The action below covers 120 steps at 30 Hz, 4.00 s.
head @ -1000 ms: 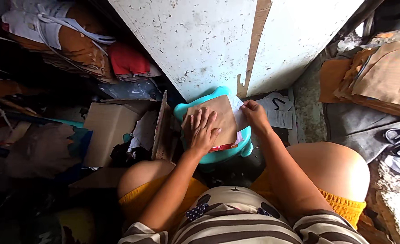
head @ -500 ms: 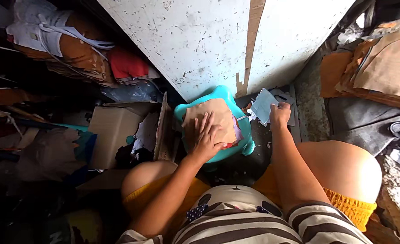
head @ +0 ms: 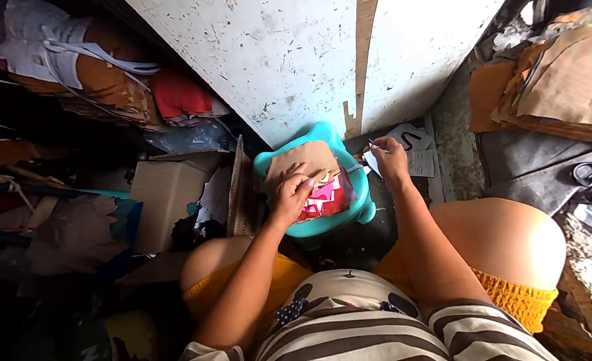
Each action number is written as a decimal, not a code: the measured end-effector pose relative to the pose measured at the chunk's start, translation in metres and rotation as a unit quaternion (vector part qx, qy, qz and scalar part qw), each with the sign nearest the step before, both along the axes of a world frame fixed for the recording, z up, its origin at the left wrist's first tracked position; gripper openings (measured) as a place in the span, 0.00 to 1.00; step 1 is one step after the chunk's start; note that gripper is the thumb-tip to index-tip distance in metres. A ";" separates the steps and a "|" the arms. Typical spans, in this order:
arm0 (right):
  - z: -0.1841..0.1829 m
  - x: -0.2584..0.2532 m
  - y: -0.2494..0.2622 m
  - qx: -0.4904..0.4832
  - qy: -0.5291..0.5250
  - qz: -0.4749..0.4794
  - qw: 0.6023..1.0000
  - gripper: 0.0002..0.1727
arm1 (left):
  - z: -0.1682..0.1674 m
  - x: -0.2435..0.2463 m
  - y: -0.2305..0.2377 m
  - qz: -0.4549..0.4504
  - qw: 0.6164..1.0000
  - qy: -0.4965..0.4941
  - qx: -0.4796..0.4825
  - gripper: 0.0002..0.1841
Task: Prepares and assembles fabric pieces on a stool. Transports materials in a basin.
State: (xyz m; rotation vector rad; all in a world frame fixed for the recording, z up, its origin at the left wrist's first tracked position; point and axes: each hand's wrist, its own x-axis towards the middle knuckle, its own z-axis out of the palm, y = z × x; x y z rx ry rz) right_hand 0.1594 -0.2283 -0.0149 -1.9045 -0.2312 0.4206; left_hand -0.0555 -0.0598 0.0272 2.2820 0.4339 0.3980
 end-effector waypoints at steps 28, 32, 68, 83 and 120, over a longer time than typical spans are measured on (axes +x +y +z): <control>0.021 -0.059 0.028 -0.086 -0.128 0.413 0.898 0.12 | -0.030 0.016 0.018 -0.038 0.951 0.081 0.296 0.29; 0.038 -0.070 0.036 -0.054 -0.319 0.258 0.910 0.08 | -0.006 0.005 0.026 -0.004 0.986 0.024 0.165 0.28; 0.017 -0.113 0.111 -0.162 -0.469 0.321 0.807 0.41 | -0.015 -0.027 0.063 0.174 0.956 -0.055 -0.232 0.16; 0.065 -0.051 0.087 -0.107 -0.354 0.314 0.874 0.38 | 0.028 -0.025 0.053 0.206 0.972 -0.035 -0.112 0.19; 0.088 0.185 -0.219 -0.215 -0.151 -0.171 0.949 0.18 | 0.016 0.320 -0.185 -0.246 0.901 0.092 -0.346 0.23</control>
